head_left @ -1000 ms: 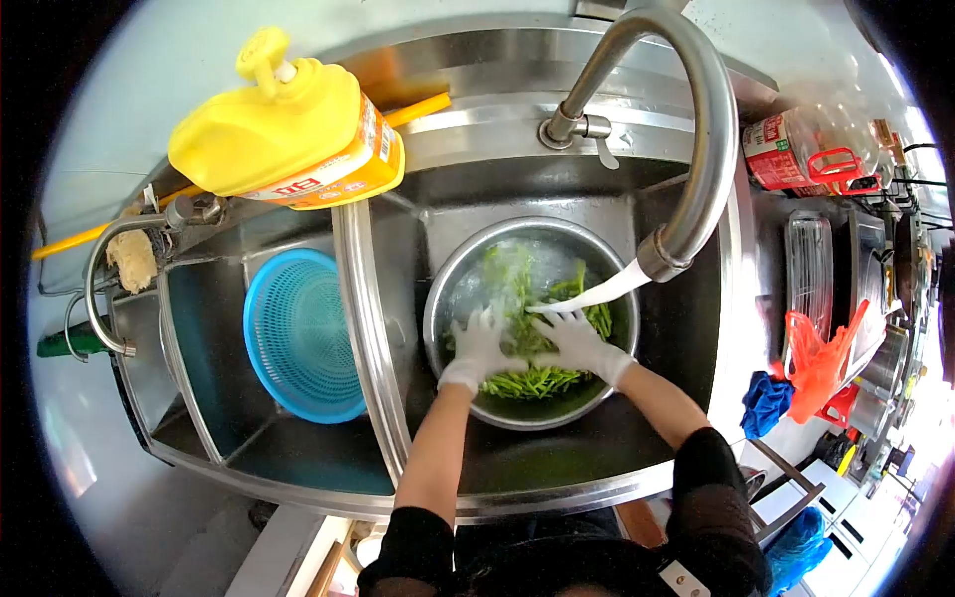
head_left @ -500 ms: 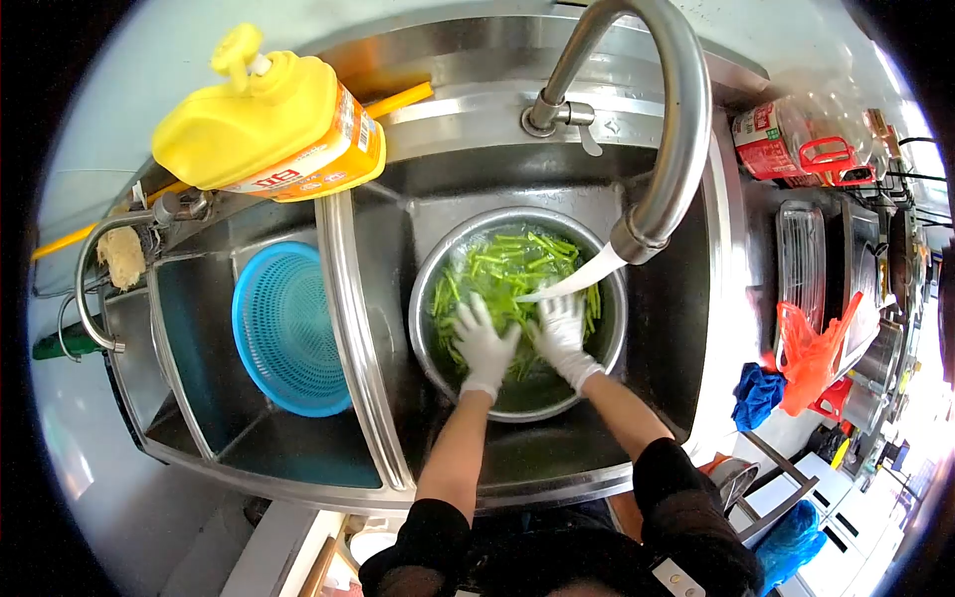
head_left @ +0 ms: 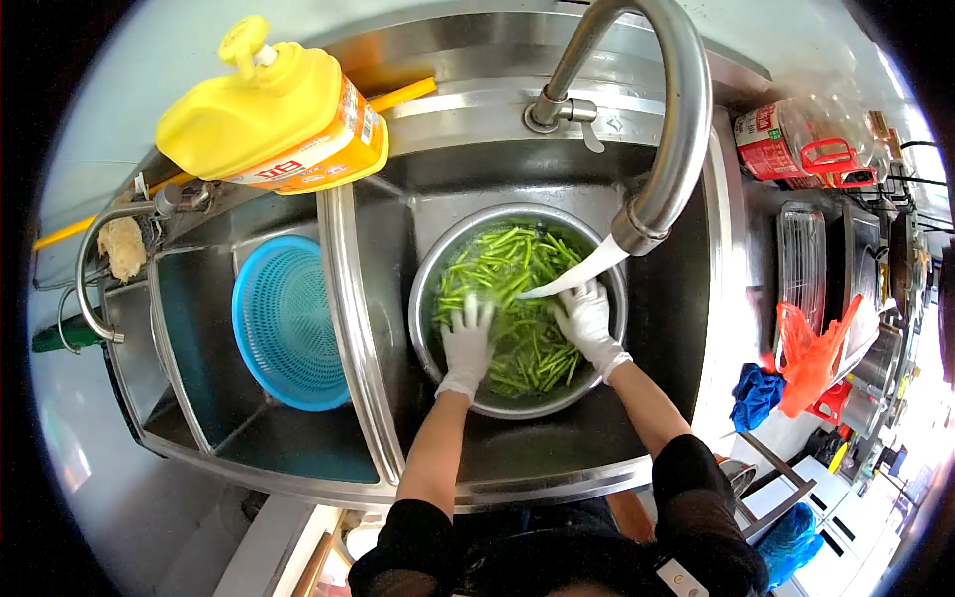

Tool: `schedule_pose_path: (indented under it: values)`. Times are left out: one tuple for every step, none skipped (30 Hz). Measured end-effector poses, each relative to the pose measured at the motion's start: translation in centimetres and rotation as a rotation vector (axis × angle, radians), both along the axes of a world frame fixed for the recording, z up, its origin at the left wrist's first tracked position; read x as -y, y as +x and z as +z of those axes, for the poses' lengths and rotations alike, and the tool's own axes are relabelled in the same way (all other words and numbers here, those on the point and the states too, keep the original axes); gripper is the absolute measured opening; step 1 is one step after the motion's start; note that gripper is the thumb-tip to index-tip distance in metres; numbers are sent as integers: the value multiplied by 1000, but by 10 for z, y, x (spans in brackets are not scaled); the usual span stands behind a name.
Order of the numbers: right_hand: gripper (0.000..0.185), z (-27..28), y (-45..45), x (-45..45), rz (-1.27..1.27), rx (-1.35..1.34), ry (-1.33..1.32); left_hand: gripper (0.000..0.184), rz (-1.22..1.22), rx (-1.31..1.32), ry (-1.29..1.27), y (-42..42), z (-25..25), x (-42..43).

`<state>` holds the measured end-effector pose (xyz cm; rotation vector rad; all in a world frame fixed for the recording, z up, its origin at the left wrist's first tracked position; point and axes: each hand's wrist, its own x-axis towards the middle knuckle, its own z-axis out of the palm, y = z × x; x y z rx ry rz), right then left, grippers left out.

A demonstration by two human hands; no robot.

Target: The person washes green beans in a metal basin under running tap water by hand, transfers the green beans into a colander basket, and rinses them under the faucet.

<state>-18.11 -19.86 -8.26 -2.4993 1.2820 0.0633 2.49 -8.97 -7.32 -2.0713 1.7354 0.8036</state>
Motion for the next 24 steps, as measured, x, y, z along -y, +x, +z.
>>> schedule_pose_path:
  values:
    - [70, 1, 7, 9, -178, 158, -17, 87, 106, 38, -53, 1, -6, 5]
    - [71, 0, 18, 7, -197, 155, 42, 85, 314, -46, -172, -5, -6, 13]
    - [73, -2, 31, 3, -214, 153, 100, 83, 568, -143, -168, -25, 0, 14]
    - [75, -3, 42, -11, -88, 12, 207, 83, 329, -87, -221, -37, 0, 11]
    - [75, 0, 37, -16, 55, -49, 244, 83, 91, -28, -270, -41, 1, 6]
    - [75, 5, 27, -19, 201, -107, 284, 79, -79, -160, -90, -32, 5, -8]
    - [74, 9, 16, -17, 346, -165, 318, 79, -320, -35, -223, -24, -42, -37]
    - [69, 15, 8, -3, 406, -221, 200, 77, -313, 0, -138, -17, -37, -30]
    - [65, 17, 8, 7, 306, -383, 216, 76, -311, 30, -49, -12, -31, -24]
    - [59, -2, 4, 7, 230, -339, 152, 71, -185, -74, 20, -4, 5, -3]
    - [53, -11, 7, 12, 156, -293, 82, 68, -108, -25, 2, -2, 4, 5]
    - [44, -18, 7, 15, 90, -136, -11, 69, -59, 32, -129, 0, -15, 6]
    - [36, -10, 14, 18, 24, 19, -98, 70, -12, 86, -254, 3, -33, 4]
    - [28, -4, 22, 24, -41, 208, -192, 69, -4, 95, -430, 6, -29, 7]
    - [29, -13, 30, 28, -85, 216, -235, 80, -4, 116, -528, 11, -29, 12]
    - [42, -8, 41, 25, -95, 209, -117, 81, 58, 63, -492, 11, -17, 21]
    - [56, -1, 54, 24, -105, 204, -6, 82, 117, 13, -464, 11, -1, 34]
    - [61, -11, 65, 7, -98, 227, 62, 84, 123, -45, -359, 11, 9, 44]
    - [67, -23, 69, -13, -91, 253, 129, 88, 88, 17, -443, 1, -31, 33]
    - [71, -19, 68, -17, 156, -24, 185, 89, 62, -61, -245, -2, -23, 32]
    - [68, -11, 51, -17, 222, 1, 359, 90, 35, -139, -41, -4, -14, 27]
    - [61, 4, 37, -16, 244, -60, 311, 95, -43, -194, 48, -1, 3, 24]
    - [54, 13, 27, -12, 270, -118, 258, 83, -137, -197, 73, 1, 17, 21]
    - [45, 13, 21, -8, 191, -68, 251, 73, -140, -245, 80, 3, 16, 21]
